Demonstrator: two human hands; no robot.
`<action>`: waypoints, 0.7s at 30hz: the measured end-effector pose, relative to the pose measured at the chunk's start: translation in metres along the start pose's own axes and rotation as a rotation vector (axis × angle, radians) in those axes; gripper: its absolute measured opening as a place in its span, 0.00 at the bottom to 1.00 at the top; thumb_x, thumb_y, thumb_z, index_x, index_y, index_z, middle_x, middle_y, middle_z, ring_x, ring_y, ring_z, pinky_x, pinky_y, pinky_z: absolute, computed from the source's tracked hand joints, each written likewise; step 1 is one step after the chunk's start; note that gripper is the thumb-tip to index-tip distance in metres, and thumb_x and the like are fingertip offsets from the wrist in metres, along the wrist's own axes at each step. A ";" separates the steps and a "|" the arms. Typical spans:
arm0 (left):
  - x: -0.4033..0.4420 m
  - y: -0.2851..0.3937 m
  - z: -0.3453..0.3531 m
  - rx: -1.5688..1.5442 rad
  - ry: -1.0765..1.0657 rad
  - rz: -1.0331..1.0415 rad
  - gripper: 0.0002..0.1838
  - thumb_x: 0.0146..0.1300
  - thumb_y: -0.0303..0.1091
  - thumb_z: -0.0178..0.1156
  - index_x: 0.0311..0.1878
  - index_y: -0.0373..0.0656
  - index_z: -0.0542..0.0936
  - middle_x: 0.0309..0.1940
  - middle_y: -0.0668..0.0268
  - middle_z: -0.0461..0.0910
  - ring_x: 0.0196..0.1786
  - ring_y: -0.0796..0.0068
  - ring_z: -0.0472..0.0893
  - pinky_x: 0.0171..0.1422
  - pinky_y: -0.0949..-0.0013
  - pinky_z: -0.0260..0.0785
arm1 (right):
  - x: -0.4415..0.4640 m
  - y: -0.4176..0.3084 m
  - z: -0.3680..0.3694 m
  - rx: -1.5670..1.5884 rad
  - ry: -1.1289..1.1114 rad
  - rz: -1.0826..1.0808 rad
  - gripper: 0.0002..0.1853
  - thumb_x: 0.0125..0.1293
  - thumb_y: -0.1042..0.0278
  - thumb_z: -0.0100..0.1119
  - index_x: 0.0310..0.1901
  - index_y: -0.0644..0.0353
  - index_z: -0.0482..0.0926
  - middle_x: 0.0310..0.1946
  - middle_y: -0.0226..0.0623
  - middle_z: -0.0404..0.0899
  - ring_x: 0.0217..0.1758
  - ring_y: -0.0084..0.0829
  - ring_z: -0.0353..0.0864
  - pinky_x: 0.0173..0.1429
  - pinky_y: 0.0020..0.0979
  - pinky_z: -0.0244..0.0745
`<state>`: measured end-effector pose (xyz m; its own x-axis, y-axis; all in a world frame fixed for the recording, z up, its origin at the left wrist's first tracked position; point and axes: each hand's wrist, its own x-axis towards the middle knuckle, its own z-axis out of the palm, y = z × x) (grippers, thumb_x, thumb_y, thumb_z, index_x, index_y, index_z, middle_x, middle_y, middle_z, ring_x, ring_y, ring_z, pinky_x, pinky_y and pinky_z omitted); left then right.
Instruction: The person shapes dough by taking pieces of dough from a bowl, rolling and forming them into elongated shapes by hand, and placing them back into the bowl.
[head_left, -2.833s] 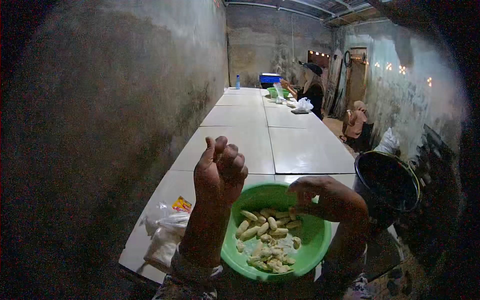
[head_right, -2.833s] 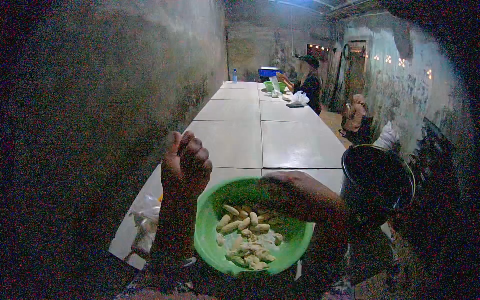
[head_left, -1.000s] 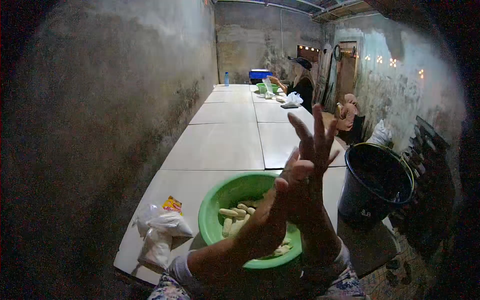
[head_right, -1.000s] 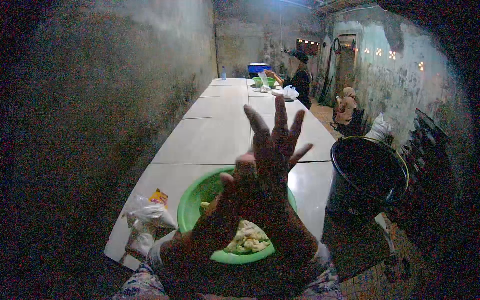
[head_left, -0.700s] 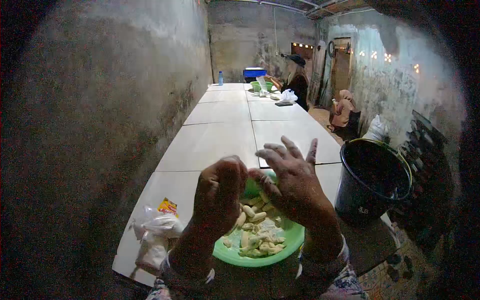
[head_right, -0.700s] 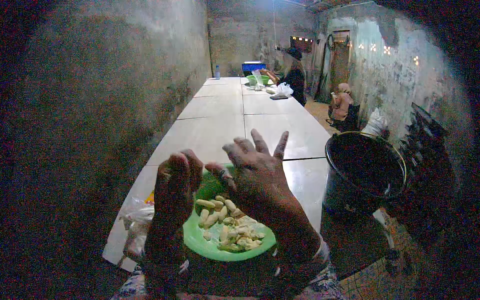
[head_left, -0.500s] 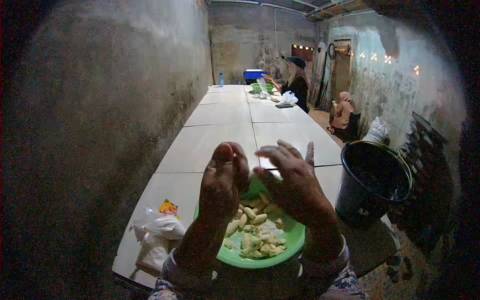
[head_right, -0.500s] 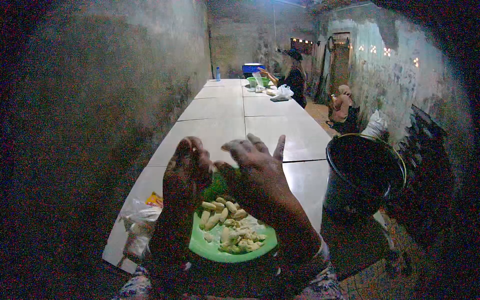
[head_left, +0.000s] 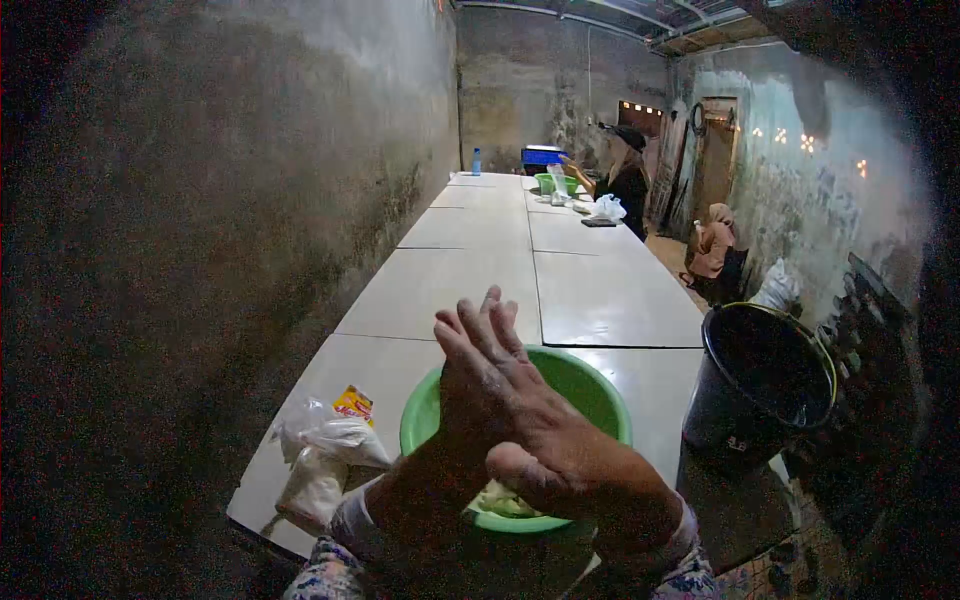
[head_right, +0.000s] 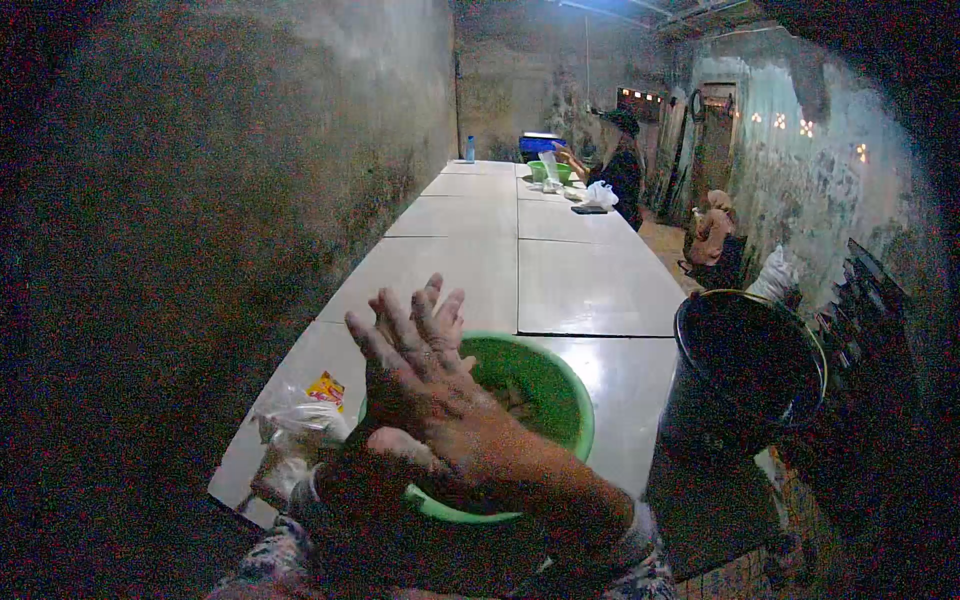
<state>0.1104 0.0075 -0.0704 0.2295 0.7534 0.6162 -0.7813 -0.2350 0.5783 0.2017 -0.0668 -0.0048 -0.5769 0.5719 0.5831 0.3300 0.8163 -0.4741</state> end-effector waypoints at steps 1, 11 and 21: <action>0.007 0.007 -0.005 -0.041 0.110 -0.139 0.34 0.74 0.56 0.30 0.74 0.42 0.45 0.72 0.50 0.49 0.75 0.57 0.50 0.78 0.55 0.42 | -0.001 -0.003 0.004 -0.031 -0.021 0.001 0.51 0.61 0.22 0.26 0.73 0.58 0.48 0.75 0.53 0.39 0.79 0.51 0.28 0.74 0.57 0.17; 0.003 0.042 0.041 -0.009 -0.099 -0.327 0.33 0.73 0.54 0.43 0.70 0.39 0.58 0.62 0.48 0.70 0.67 0.58 0.67 0.69 0.65 0.60 | -0.001 0.025 -0.025 -0.759 0.398 0.289 0.43 0.66 0.27 0.19 0.72 0.49 0.56 0.76 0.44 0.36 0.79 0.46 0.20 0.63 0.67 0.01; 0.005 -0.001 0.026 -0.711 0.008 -0.431 0.26 0.76 0.40 0.37 0.72 0.38 0.53 0.61 0.56 0.70 0.58 0.64 0.73 0.72 0.63 0.56 | 0.008 0.028 -0.001 -0.684 0.391 0.237 0.38 0.68 0.31 0.20 0.70 0.45 0.60 0.75 0.43 0.44 0.79 0.47 0.29 0.65 0.70 0.08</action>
<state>0.1279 -0.0045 -0.0537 0.5909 0.6932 0.4127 -0.8066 0.5176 0.2856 0.2071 -0.0394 -0.0126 -0.1746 0.6193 0.7655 0.8656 0.4671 -0.1804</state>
